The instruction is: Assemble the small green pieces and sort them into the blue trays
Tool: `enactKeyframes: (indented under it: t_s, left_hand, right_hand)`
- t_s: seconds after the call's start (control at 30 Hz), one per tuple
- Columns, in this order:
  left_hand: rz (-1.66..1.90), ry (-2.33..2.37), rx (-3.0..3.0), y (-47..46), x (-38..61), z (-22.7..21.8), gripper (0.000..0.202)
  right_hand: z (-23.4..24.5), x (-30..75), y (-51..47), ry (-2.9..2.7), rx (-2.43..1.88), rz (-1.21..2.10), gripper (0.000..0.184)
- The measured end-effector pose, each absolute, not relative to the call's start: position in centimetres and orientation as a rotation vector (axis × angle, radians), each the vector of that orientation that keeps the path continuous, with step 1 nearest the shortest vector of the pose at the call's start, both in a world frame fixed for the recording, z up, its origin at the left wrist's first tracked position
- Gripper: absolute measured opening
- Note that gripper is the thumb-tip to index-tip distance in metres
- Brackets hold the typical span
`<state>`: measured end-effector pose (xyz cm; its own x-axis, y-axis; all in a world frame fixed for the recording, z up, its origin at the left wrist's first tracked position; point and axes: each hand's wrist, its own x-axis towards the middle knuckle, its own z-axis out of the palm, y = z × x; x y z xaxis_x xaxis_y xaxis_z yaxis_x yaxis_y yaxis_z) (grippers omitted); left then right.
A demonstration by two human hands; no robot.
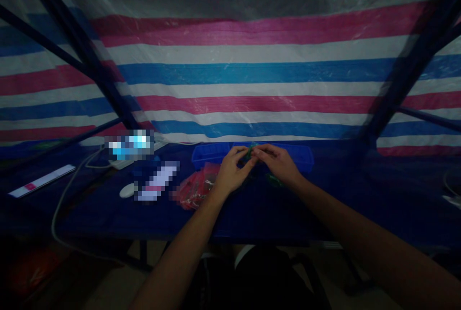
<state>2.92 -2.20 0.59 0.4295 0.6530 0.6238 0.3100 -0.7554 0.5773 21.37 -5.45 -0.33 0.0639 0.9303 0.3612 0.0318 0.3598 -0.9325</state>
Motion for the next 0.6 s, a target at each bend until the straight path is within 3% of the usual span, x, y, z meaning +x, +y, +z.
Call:
enactKeyframes:
  t_s: [0.23, 0.43, 0.6]
  left_hand:
    - [1.322, 0.887, 2.248, -1.90, 2.93, 0.40, 0.024]
    - [1.358, 0.850, 2.039, -1.80, 3.17, 0.34, 0.031]
    - [1.395, 0.837, 2.074, -1.97, 3.21, 0.47, 0.034]
  right_hand:
    - [-0.08, 21.15, -5.60, -1.303, -1.023, 0.794, 0.039]
    - [-0.43, 21.48, -5.27, -1.286, -1.052, 0.728, 0.055]
    - [-0.87, 21.65, -5.11, -1.292, -1.013, 0.870, 0.045]
